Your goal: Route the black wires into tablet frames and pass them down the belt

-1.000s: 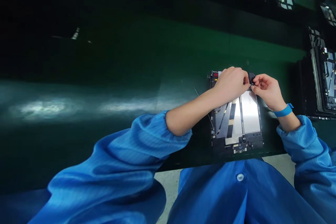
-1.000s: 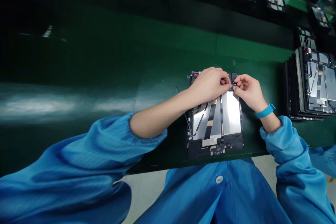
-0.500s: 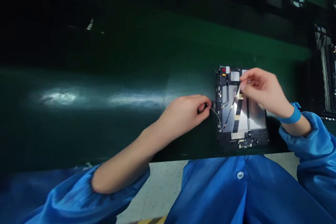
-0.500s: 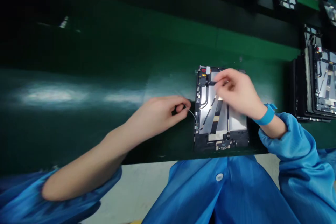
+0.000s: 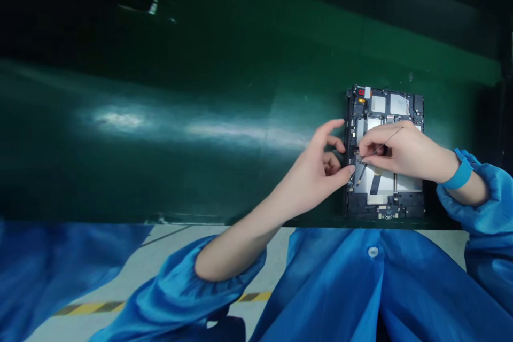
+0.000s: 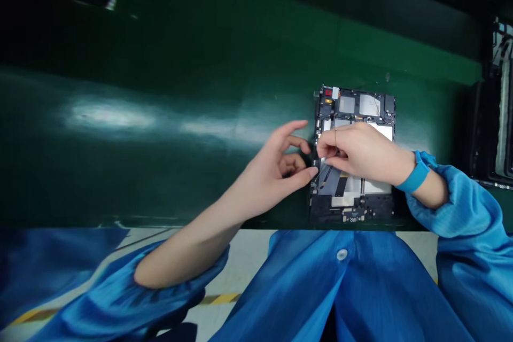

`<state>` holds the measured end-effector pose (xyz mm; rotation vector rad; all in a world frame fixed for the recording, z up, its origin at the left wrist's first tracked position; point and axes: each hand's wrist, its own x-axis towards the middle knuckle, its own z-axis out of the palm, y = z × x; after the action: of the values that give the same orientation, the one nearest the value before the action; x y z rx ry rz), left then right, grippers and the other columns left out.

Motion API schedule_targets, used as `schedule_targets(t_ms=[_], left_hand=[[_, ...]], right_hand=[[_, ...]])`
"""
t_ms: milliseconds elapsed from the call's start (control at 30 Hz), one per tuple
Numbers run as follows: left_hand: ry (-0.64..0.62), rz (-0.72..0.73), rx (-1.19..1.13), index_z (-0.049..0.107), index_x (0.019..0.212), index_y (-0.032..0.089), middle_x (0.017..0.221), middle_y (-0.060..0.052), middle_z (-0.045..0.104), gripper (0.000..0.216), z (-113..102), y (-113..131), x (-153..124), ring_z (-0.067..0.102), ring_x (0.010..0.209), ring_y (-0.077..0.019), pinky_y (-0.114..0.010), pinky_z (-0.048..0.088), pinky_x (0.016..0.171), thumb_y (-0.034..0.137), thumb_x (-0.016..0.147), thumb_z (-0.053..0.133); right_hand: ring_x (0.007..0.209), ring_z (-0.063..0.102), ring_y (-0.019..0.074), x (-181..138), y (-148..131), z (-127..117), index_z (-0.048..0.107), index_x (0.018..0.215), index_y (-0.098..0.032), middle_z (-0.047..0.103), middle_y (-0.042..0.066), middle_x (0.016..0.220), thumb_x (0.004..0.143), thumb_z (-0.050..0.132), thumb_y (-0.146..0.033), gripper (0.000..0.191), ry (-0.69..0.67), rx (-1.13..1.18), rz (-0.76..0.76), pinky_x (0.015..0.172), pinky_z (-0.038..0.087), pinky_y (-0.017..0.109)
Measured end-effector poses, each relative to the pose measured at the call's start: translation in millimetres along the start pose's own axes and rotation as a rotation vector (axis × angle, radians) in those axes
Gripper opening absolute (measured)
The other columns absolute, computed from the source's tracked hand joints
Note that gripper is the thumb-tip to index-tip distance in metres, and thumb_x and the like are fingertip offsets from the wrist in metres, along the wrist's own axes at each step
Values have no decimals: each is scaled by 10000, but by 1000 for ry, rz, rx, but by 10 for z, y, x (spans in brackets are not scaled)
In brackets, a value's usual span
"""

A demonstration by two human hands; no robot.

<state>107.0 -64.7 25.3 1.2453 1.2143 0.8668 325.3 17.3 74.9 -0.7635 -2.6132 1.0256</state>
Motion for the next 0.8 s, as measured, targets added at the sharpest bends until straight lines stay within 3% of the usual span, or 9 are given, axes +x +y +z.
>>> schedule_targets(t_ms=[67,200,467,633,800], left_hand=[[-42,-88,-112,451,1467,322,1088,-4,551,747,59,-58,13,548,617,-64,-256,521,600,191,802,764],[-8,-131,-235,475,1406,324,1053,20,530,758,122,-51,14,532,604,-50,-238,495,586,144,738,785],[112,-182,-227,518,1293,280,941,55,537,667,163,13,66,508,590,-56,-224,448,589,131,688,756],[137,-130,-222,537,1137,239,884,59,559,534,116,10,200,493,635,-70,-224,446,635,147,671,782],[110,-88,-218,521,1155,242,883,43,598,570,63,-12,209,523,691,-98,-241,465,677,165,679,824]], right_hand=[[762,632,157,42,53,49,702,899,-187,732,15,837,914,680,-52,137,52,-37,-69,744,467,278],[842,636,191,143,148,124,698,918,-199,727,35,874,979,621,-88,148,106,-40,-119,797,483,316],[870,618,202,243,303,143,681,923,-204,705,42,905,985,589,-99,153,126,-25,-105,814,468,327],[880,618,201,266,354,163,665,932,-195,700,50,924,981,583,-87,144,148,5,-140,819,463,322],[888,621,198,259,369,146,646,961,-189,704,57,949,996,559,-89,137,148,55,-176,816,460,319]])
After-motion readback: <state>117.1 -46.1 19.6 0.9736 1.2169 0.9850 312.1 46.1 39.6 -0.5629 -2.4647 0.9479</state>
